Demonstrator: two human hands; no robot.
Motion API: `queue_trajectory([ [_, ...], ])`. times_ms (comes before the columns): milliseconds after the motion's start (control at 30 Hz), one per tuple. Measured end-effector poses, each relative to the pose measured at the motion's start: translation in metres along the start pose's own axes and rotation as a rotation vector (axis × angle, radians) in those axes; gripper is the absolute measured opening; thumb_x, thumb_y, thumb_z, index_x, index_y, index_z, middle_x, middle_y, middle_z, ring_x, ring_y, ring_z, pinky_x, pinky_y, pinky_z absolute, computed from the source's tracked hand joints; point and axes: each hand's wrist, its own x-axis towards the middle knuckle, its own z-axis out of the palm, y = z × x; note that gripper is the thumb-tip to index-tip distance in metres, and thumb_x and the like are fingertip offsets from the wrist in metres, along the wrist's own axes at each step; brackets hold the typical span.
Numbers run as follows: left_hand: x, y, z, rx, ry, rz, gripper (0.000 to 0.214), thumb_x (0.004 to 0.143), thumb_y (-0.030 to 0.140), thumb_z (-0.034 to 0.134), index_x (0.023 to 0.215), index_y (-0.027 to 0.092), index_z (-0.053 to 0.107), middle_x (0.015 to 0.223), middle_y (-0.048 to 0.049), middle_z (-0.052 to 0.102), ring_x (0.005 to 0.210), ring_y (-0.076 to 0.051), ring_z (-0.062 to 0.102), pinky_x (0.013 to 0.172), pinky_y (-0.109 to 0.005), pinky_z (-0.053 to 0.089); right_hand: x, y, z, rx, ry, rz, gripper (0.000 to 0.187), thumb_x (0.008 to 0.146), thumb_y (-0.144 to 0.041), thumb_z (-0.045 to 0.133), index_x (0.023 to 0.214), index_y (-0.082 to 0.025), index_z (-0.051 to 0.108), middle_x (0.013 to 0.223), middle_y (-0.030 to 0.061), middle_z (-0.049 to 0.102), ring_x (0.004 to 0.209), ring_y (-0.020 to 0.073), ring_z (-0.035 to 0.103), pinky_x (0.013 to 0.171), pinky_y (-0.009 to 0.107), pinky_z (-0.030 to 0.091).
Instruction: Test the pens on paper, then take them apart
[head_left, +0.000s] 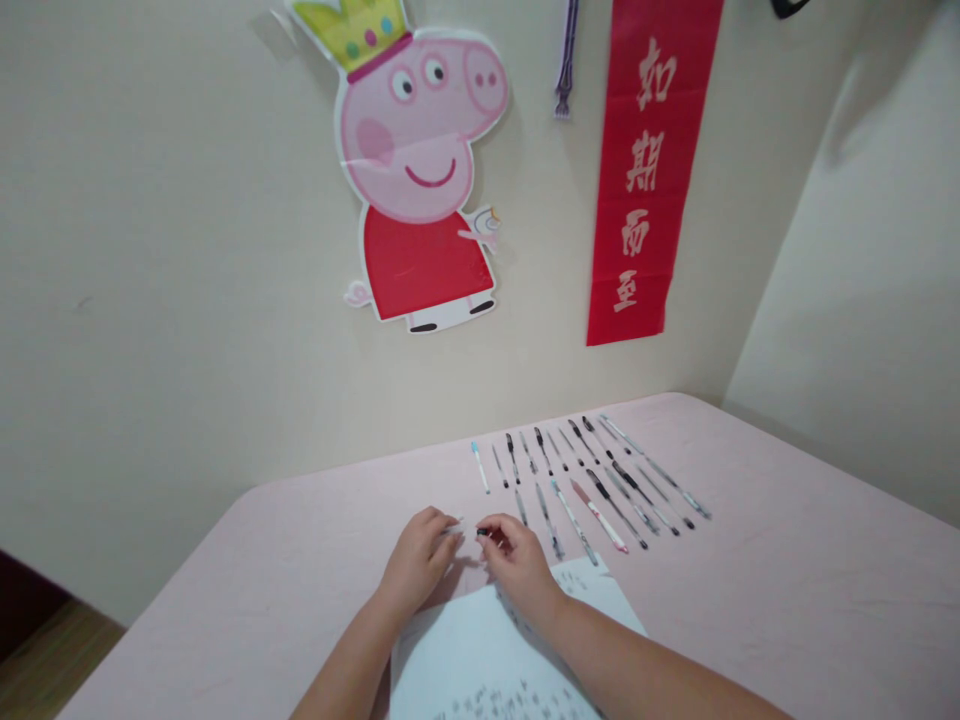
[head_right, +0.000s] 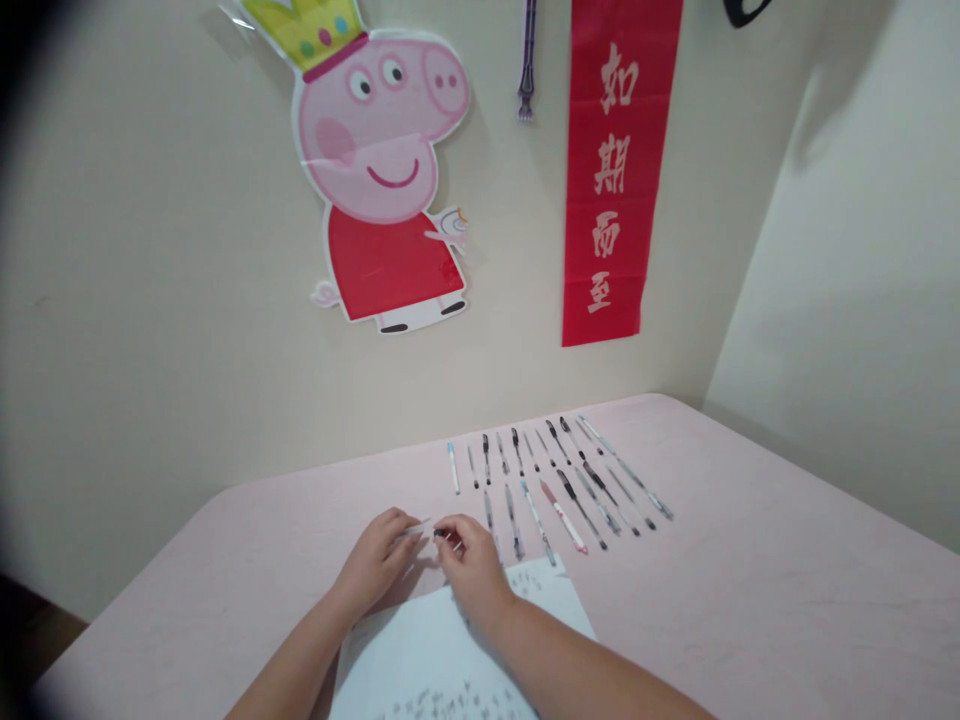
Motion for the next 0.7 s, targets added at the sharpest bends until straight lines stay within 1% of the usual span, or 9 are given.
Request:
queue_trajectory([
  [267,-0.0021,0.002,0.0001,0.069,-0.041,0.02,0.022,0.083,0.028,0.046,0.089,0.019,0.065,0.088,-0.0078,0.06,0.089,-0.022,0.055,0.081,-0.035,0.043,0.0007,-0.0054,-0.0012,-0.033,0.012,-0.018,0.016,0.077,-0.021,0.052,0.087,-0.017,0.065,0.081,0.005,0.063,0.07,0.0158,0.058,0.059,0.025,0.048],
  [467,-0.0021,0.0027,0.0005,0.078,-0.053,0.023,0.022,0.083,0.026,0.046,0.089,0.019,0.065,0.09,-0.008,0.059,0.091,-0.021,0.055,0.082,-0.035,0.043,-0.0003,-0.0064,-0.0002,-0.002,-0.02,0.014,0.017,0.077,-0.022,0.053,0.087,-0.017,0.065,0.08,0.0043,0.062,0.067,0.015,0.058,0.054,0.024,0.048],
  [700,-0.0024,0.0087,-0.0006,0.084,-0.093,0.022,0.023,0.083,0.024,0.044,0.09,0.018,0.065,0.09,-0.0082,0.058,0.091,-0.021,0.053,0.083,-0.036,0.042,-0.0002,-0.0067,-0.0001,-0.025,-0.019,0.012,0.017,0.076,-0.02,0.052,0.085,-0.016,0.065,0.079,0.0041,0.062,0.066,0.0137,0.057,0.057,0.024,0.048],
])
